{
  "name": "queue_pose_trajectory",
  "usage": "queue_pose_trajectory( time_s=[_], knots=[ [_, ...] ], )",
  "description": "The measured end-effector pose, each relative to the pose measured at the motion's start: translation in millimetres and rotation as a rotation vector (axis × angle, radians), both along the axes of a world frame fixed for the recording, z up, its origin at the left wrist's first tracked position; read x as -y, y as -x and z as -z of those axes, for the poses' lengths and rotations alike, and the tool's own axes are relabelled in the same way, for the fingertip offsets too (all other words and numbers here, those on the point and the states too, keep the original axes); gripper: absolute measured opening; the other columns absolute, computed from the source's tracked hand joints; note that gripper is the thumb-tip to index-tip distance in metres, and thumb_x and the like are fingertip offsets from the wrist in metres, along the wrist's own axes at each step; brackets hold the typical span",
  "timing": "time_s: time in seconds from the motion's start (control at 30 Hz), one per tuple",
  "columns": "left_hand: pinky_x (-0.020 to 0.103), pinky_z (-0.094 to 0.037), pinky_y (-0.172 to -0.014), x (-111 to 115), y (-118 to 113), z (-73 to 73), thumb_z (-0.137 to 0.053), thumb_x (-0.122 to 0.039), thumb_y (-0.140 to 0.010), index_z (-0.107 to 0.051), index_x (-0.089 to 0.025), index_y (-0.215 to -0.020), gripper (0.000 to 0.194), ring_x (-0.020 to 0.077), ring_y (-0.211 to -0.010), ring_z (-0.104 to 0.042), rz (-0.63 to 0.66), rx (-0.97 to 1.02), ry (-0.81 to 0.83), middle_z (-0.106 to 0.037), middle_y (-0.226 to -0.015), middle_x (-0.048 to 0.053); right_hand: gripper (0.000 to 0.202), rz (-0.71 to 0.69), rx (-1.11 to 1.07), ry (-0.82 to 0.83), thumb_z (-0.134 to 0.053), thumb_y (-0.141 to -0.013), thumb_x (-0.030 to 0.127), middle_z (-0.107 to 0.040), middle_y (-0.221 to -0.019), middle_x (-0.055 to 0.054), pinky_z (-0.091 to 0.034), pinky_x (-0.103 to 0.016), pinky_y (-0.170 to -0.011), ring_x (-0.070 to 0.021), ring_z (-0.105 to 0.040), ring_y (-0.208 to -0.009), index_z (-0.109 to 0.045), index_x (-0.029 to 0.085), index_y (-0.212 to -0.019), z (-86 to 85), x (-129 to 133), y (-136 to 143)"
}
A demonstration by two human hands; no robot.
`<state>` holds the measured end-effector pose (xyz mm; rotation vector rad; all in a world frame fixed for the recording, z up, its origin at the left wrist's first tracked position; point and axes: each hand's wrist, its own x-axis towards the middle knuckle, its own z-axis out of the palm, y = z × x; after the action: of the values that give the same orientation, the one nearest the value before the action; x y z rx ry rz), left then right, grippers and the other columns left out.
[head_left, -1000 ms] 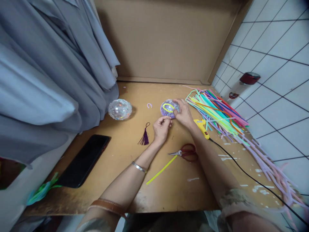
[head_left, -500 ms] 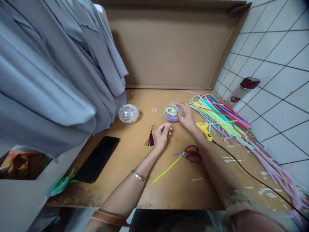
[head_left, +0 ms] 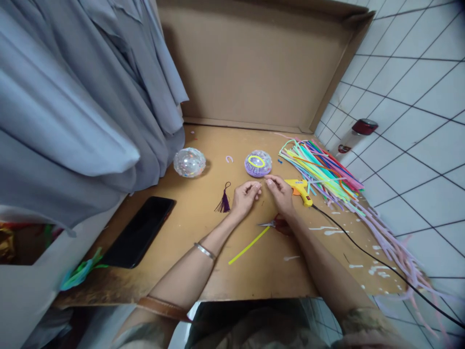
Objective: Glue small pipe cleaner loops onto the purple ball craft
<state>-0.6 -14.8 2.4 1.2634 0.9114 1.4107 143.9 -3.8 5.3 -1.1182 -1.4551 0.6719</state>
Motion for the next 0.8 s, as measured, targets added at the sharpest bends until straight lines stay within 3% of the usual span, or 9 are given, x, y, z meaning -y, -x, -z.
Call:
queue_pose_trajectory(
  time_s=[0.33, 0.6, 0.8],
  knots=[
    [0.021, -0.036, -0.051, 2.0, -1.8, -0.3, -0.073, -0.059, -0.072, -0.063, -0.015, -0.068, 0.045, 0.0069, -0.050, -0.047, 0.062, -0.020, 0.078, -0.058, -0.057, -0.002, 0.027, -0.009, -0.170, 0.081, -0.069, -0.072, 0.047, -0.068, -0.072, -0.001, -0.051, -0.030, -0.067, -0.0155, -0.060, -0.068, -0.065, 0.021, -0.076, -2.8, 3.4, 6.5],
    [0.022, -0.034, -0.044, -5.7, -4.2, 6.1, -0.063, -0.075, -0.073, -0.068, -0.012, -0.075, 0.064, 0.0079, -0.044, -0.049, 0.086, 0.181, 0.252, -0.066, -0.060, 0.005, 0.031, 0.054, -0.224, 0.094, -0.068, -0.073, 0.051, -0.061, -0.064, 0.002, -0.045, -0.027, -0.059, -0.0126, -0.052, -0.059, -0.062, 0.021, -0.075, 2.1, 1.1, 4.9],
    [0.021, -0.034, -0.045, -3.2, -3.6, 2.8, -0.075, -0.061, -0.068, -0.069, -0.013, -0.076, 0.049, 0.0065, -0.045, -0.049, 0.080, 0.146, 0.216, -0.066, -0.062, 0.002, 0.032, 0.053, -0.224, 0.076, -0.066, -0.074, 0.053, -0.059, -0.064, 0.002, -0.043, -0.026, -0.057, -0.0123, -0.050, -0.058, -0.061, 0.021, -0.076, 3.6, 0.4, 6.2]
  ],
)
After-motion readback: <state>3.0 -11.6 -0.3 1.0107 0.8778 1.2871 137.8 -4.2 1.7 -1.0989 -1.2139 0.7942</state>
